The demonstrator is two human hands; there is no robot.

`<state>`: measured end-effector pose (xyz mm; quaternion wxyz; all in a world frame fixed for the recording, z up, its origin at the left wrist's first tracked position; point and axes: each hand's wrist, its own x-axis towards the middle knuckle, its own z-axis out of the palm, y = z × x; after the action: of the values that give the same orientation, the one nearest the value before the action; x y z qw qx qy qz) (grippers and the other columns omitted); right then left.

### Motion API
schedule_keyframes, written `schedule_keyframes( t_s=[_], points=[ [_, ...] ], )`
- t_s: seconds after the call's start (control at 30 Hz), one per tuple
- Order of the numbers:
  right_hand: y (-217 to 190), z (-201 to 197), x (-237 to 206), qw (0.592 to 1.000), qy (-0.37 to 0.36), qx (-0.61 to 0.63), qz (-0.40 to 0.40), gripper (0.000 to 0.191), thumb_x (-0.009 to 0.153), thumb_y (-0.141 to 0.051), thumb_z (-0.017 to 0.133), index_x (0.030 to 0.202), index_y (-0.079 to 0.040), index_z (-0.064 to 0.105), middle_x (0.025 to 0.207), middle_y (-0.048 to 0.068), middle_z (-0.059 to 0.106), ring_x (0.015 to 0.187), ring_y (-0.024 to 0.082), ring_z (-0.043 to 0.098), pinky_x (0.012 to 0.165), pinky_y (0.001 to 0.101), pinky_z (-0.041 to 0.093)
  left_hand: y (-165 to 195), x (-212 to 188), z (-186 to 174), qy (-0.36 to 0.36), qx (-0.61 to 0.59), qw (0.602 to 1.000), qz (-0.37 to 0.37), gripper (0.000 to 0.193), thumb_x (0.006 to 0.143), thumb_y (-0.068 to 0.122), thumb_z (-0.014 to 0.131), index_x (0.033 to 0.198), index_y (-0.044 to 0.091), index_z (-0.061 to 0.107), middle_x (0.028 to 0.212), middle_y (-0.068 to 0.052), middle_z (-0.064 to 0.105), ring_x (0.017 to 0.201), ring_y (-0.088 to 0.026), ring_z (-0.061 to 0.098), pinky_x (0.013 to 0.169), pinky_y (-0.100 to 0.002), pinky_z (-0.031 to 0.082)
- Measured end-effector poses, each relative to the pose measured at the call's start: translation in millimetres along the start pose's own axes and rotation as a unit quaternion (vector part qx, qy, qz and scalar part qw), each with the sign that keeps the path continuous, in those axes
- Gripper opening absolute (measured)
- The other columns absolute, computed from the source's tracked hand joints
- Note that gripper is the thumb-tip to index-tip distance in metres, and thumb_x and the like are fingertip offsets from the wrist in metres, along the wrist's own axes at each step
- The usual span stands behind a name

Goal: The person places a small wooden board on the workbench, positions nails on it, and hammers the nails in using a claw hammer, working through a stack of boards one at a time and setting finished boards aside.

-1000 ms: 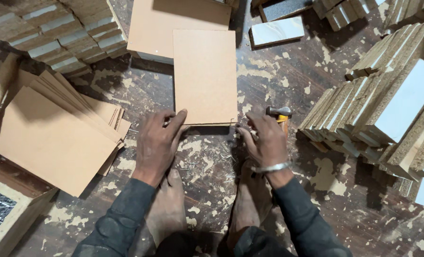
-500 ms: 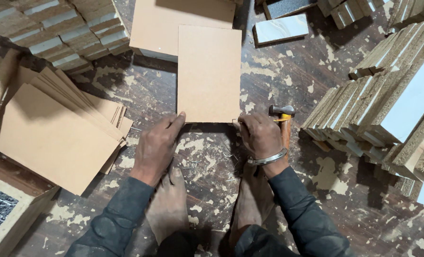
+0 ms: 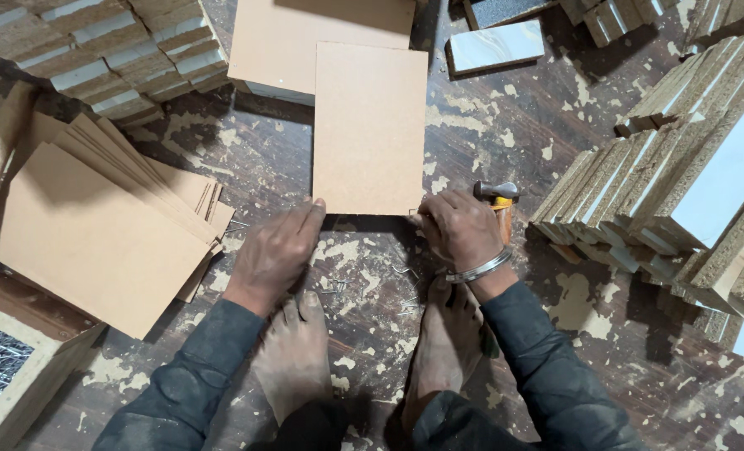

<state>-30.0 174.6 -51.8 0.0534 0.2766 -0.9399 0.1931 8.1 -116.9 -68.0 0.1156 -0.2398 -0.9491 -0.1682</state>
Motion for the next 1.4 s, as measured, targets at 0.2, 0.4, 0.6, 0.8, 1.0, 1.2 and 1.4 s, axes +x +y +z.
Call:
schedule_keyframes(
  t_s=[0.2, 0.4, 0.6, 0.8, 1.0, 1.2, 1.4],
  points=[
    [-1, -1, 1, 1.0, -0.022, -0.021, 0.006, 0.016, 0.091, -0.02, 0.076, 0.087, -0.006, 0.069, 0.078, 0.009, 0.065, 0.077, 0.028, 0.066, 0.063, 0.0414, 0.054, 1, -2, 0, 0.003, -0.026, 0.999, -0.021, 0.024, 0.093, -0.004, 0.063, 0.115, -0.005, 0.07, 0.107, -0.021, 0.075, 0.086, -0.028, 0.077, 0.07, -0.032, 0.065],
    [1, -6, -2, 1.0, -0.013, -0.009, -0.008, 0.018, 0.09, -0.021, 0.076, 0.088, -0.006, 0.067, 0.079, 0.01, 0.063, 0.079, 0.03, 0.065, 0.066, 0.0427, 0.053, 5, 0, -3, 0.001, -0.026, 1.0, -0.018, 0.021, 0.094, -0.003, 0.064, 0.114, -0.005, 0.069, 0.105, -0.02, 0.074, 0.088, -0.028, 0.076, 0.071, -0.034, 0.065],
    [0, -7, 1, 1.0, -0.015, -0.021, -0.018, 0.016, 0.09, -0.018, 0.076, 0.087, -0.006, 0.065, 0.079, 0.01, 0.062, 0.081, 0.031, 0.065, 0.066, 0.0427, 0.052, 0, 4, -13, -0.079, -0.089, 0.989, -0.088, 0.033, 0.086, -0.005, 0.067, 0.117, 0.004, 0.07, 0.101, -0.016, 0.072, 0.082, -0.032, 0.075, 0.068, -0.041, 0.063],
    [-2, -8, 0, 1.0, -0.007, -0.021, -0.021, 0.011, 0.087, -0.012, 0.074, 0.089, -0.005, 0.066, 0.08, 0.011, 0.062, 0.083, 0.03, 0.065, 0.067, 0.0418, 0.054, 0, 6, -8, -0.044, -0.083, 0.994, -0.055, 0.035, 0.081, -0.006, 0.067, 0.116, 0.0, 0.069, 0.103, -0.018, 0.071, 0.083, -0.033, 0.073, 0.069, -0.041, 0.062],
    [-3, -6, -4, 0.999, -0.026, -0.017, 0.024, 0.025, 0.09, -0.033, 0.079, 0.093, -0.009, 0.071, 0.08, 0.007, 0.07, 0.07, 0.02, 0.068, 0.057, 0.0349, 0.057, 3, 3, -13, -0.075, -0.074, 0.992, -0.063, 0.037, 0.081, -0.012, 0.064, 0.117, -0.004, 0.068, 0.098, -0.019, 0.068, 0.083, -0.033, 0.072, 0.07, -0.041, 0.062],
    [0, -36, -84, 0.96, 0.057, -0.059, 0.268, 0.036, 0.092, -0.034, 0.078, 0.114, -0.006, 0.068, 0.093, 0.012, 0.073, 0.076, 0.02, 0.072, 0.065, 0.0332, 0.06, 6, 7, -22, -0.071, -0.081, 0.993, -0.056, 0.037, 0.079, -0.011, 0.064, 0.115, -0.004, 0.067, 0.098, -0.019, 0.067, 0.085, -0.034, 0.072, 0.072, -0.042, 0.061],
    [8, -32, -169, 0.913, -0.053, -0.012, 0.403, 0.054, 0.075, -0.029, 0.087, 0.116, -0.002, 0.064, 0.09, 0.016, 0.073, 0.075, 0.028, 0.072, 0.067, 0.0404, 0.058, 7, 8, -18, -0.076, -0.08, 0.992, -0.057, 0.035, 0.081, -0.008, 0.064, 0.115, -0.001, 0.067, 0.099, -0.018, 0.068, 0.085, -0.036, 0.071, 0.071, -0.045, 0.059]
  ],
)
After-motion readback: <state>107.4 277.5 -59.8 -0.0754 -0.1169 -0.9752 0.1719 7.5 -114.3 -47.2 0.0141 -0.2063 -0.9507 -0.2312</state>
